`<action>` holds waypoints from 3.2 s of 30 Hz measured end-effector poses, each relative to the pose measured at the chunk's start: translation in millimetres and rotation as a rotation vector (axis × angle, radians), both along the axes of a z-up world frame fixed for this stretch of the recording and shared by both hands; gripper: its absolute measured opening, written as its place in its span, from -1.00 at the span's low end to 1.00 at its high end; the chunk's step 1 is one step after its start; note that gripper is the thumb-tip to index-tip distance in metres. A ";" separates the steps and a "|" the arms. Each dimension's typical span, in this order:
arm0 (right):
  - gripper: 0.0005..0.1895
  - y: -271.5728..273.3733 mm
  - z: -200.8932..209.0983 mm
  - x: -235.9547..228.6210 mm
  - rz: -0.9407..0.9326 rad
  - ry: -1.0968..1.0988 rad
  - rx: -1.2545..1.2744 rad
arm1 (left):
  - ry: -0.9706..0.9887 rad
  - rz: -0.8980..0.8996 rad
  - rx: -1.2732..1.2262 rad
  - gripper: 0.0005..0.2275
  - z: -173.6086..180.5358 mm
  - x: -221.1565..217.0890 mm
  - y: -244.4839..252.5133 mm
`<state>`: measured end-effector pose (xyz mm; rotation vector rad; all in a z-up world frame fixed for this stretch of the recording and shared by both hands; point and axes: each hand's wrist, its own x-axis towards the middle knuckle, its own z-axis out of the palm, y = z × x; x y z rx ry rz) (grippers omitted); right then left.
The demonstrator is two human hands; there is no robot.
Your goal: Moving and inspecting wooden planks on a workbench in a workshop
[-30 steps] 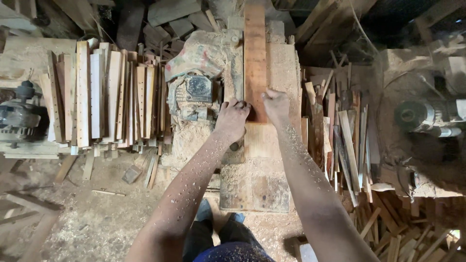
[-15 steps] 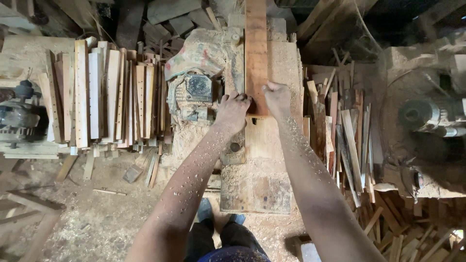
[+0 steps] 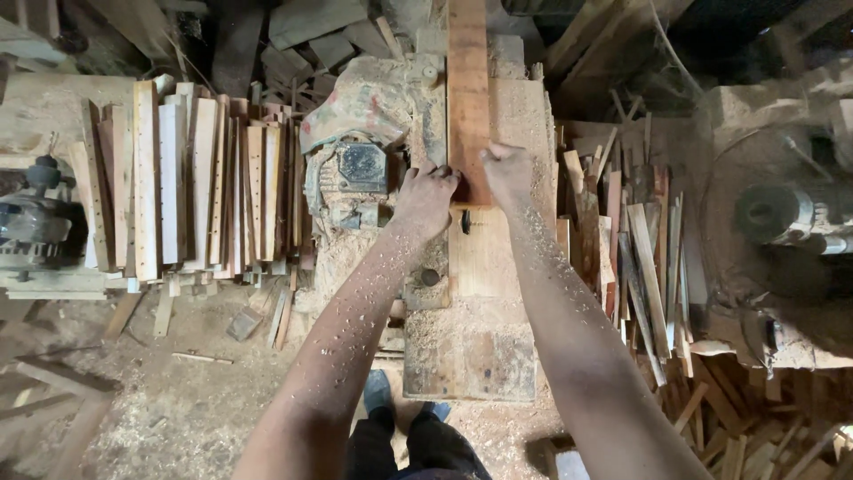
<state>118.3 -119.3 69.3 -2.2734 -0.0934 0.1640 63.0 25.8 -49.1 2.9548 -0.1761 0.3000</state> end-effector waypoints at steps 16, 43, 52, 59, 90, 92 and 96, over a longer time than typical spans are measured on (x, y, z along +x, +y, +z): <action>-0.65 11.2 5.5 20.6 -0.010 -0.010 0.100 | -0.090 0.022 0.043 -0.63 -11.0 36.0 9.6; -0.74 -121.9 -66.4 -245.0 0.047 0.007 -0.281 | 0.537 0.545 -0.673 -0.67 134.9 -254.2 -153.7; -0.49 -203.8 -14.3 -410.4 0.007 0.351 -0.028 | 1.258 0.616 -1.272 -0.53 197.6 -372.3 -159.8; -0.21 -224.6 -24.6 -364.6 0.327 -0.211 -0.004 | 1.298 0.385 -1.445 -0.59 191.7 -399.8 -142.2; -0.68 -144.2 -24.0 -299.3 -0.054 0.057 0.158 | 0.808 0.487 -1.568 -0.51 156.4 -395.3 -168.6; -0.71 -141.1 -37.7 -295.3 -0.021 0.004 0.126 | 0.824 0.541 -1.543 -0.51 156.4 -395.7 -167.2; -0.60 -121.6 -24.2 -290.7 -0.063 0.033 0.085 | 0.723 0.692 -1.611 -0.33 127.4 -391.4 -168.8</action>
